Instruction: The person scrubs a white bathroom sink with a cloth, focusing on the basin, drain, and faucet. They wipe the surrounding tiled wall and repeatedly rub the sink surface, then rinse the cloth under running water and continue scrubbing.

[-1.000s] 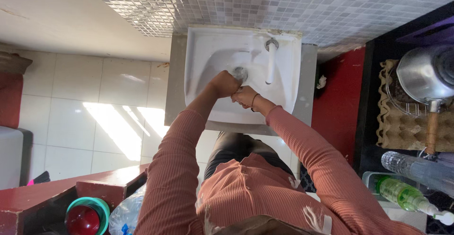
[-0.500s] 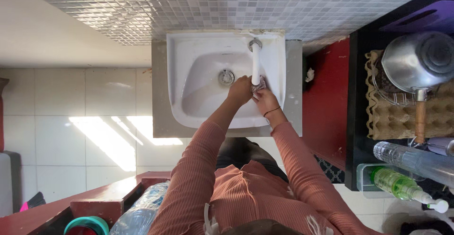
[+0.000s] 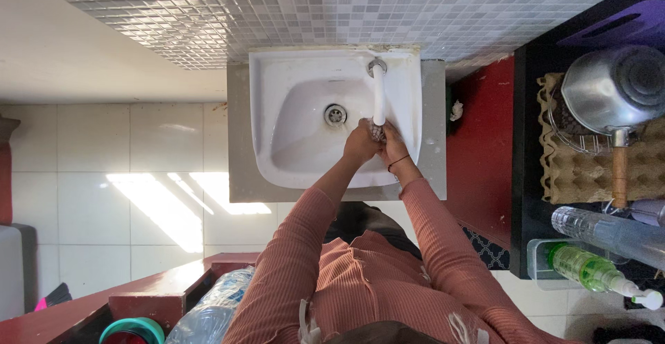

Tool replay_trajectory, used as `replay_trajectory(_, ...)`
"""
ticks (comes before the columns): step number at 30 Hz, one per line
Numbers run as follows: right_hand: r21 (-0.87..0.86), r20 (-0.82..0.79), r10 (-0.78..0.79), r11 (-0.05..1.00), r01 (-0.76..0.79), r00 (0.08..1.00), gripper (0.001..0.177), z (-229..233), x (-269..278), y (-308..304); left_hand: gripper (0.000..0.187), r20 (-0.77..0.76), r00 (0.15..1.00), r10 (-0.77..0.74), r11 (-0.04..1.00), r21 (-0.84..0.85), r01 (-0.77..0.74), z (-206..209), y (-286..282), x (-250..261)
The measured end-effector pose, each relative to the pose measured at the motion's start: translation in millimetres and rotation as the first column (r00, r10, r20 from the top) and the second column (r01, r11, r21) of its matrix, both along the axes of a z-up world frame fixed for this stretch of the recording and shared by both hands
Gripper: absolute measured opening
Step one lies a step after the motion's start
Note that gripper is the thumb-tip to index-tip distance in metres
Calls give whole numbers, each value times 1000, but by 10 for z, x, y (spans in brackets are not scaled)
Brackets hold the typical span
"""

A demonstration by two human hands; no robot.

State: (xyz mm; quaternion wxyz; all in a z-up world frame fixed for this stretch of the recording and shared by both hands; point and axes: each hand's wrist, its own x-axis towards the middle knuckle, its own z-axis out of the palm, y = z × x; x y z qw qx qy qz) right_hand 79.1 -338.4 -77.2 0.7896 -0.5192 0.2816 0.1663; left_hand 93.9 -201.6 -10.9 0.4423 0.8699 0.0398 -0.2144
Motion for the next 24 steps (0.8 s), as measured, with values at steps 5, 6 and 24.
replay_trajectory(5,-825,359,487,564,27,796,59,109,-350,-16,50,-66,998,-6,993,-119,-1,-446,158,116)
replay_trajectory(6,-883,335,587,469,28,737,66,151,-405,-90,46,-164,987,-6,982,-188,-25,-458,229,120)
replay_trajectory(24,-993,-97,993,-92,80,-59,109,2057,-231,875,17,-577,757,-307,570,-748,-339,325,1566,-340)
